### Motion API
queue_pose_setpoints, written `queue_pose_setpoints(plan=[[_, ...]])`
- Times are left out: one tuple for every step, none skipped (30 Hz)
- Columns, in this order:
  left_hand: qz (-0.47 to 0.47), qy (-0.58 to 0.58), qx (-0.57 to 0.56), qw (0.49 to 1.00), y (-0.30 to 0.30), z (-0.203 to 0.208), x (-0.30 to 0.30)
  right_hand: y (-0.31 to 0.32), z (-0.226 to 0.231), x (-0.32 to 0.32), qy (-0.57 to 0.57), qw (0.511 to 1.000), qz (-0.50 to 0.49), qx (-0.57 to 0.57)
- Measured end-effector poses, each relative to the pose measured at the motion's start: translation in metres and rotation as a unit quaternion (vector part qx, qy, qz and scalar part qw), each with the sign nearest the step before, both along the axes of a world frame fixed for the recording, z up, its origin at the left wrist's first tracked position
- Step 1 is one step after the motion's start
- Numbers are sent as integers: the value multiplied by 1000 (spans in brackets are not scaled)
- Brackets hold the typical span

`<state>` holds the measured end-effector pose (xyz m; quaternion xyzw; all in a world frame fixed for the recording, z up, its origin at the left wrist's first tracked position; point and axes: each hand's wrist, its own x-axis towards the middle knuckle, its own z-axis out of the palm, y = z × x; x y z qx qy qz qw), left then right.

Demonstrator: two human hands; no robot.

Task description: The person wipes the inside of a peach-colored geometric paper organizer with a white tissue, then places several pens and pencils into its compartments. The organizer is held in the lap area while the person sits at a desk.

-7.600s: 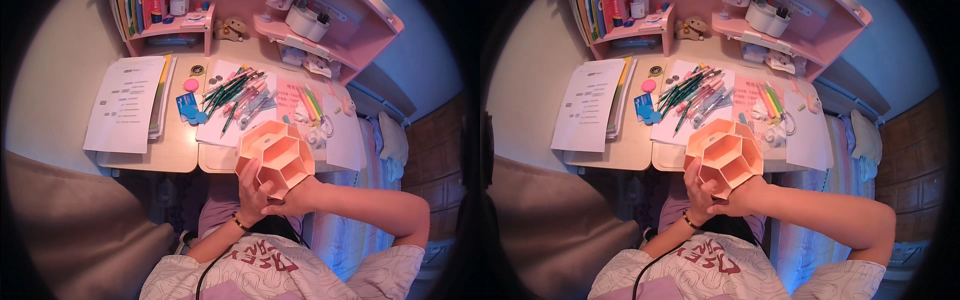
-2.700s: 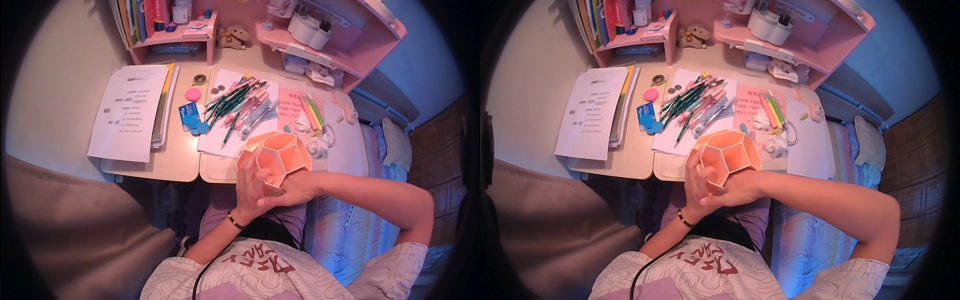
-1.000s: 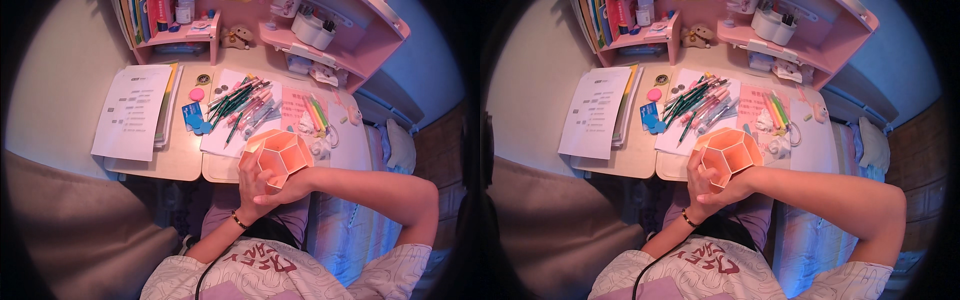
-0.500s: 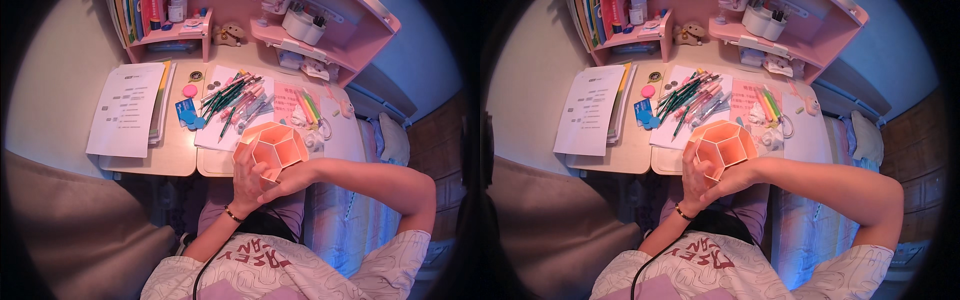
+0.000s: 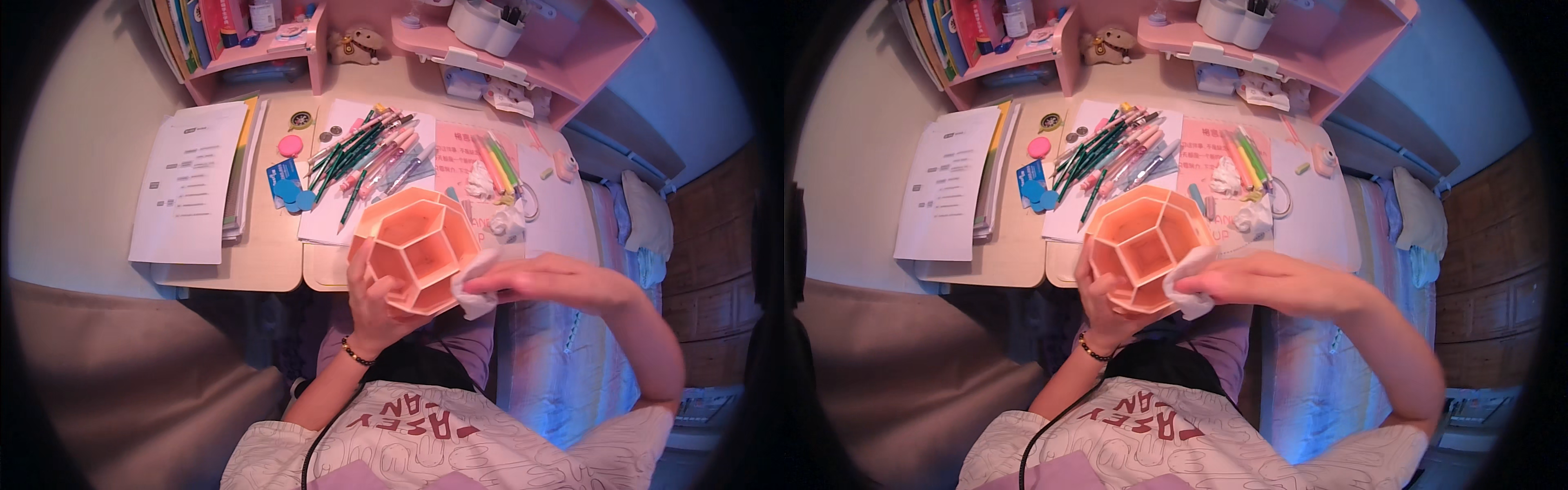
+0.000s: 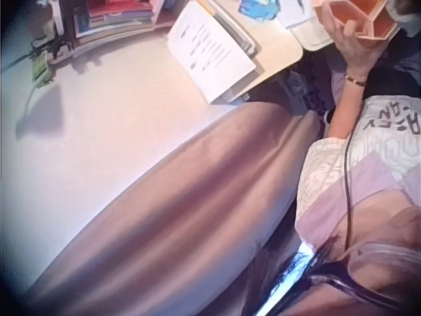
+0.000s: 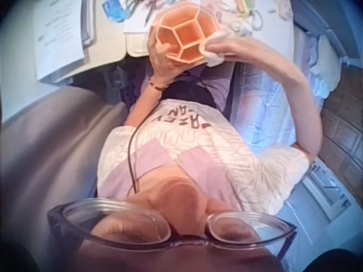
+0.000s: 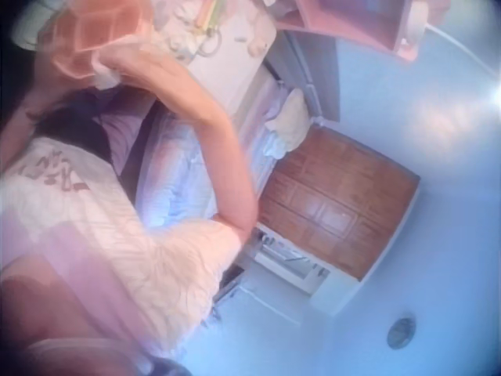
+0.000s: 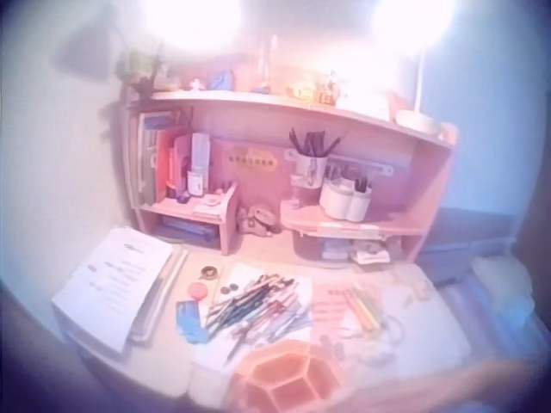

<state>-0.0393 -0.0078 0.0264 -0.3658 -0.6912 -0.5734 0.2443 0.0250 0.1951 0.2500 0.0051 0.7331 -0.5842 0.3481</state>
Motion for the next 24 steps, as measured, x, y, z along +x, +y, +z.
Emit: queue_pose_setpoints(plan=[[12,3,1,1000,-3,-4,0,9,-4,12,9,999,-31,-29],[26,7,2,1000,-6,-7,0,19,-12,24,31,994,-69,-74],[31,14,5,999,-5,-8,0,28,-24,41,58,985,-116,-116],[40,19,10,999,-6,-8,1,37,-40,54,84,971,-153,-162],[42,24,9,999,-6,-8,2,42,-53,68,98,951,-194,-219],[48,29,6,998,-6,-10,4,46,-69,80,112,926,-230,-276],[54,36,0,998,-7,-10,5,50,-86,88,124,896,-266,-334],[47,42,0,998,-7,-9,6,51,-104,90,146,861,-252,-416],[50,45,-4,998,-8,-12,6,50,-123,93,149,831,-289,-452],[51,47,-6,998,-9,-15,7,47,-138,97,151,798,-327,-484],[51,49,-7,997,-10,-18,9,42,-148,99,153,762,-365,-513],[57,48,-9,997,-10,-19,9,36,-152,97,150,728,-422,-519],[63,48,-10,997,-10,-21,10,36,-160,96,149,723,-437,-514],[69,47,-11,996,-11,-22,12,36,-169,95,147,718,-452,-508],[64,46,-11,997,-10,-24,13,37,-175,94,148,712,-467,-503],[60,46,-11,997,-10,-25,14,37,-177,94,135,711,-477,-499],[56,45,-11,997,-10,-26,14,37,-178,92,122,709,-487,-495],[51,50,-17,997,-10,-25,14,36,-178,89,109,709,-496,-490],[47,56,-23,997,-9,-24,14,33,-176,86,104,713,-505,-476],[42,61,-29,997,-9,-24,14,29,-172,84,99,717,-514,-461],[36,63,-35,997,-7,-20,14,27,-168,82,98,720,-523,-445],[29,65,-42,997,-6,-15,13,26,-168,81,97,719,-516,-456],[22,67,-48,996,-5,-9,13,25,-171,80,96,718,-508,-466],[18,64,-52,996,-4,-5,11,25,-172,80,97,717,-502,-474]])
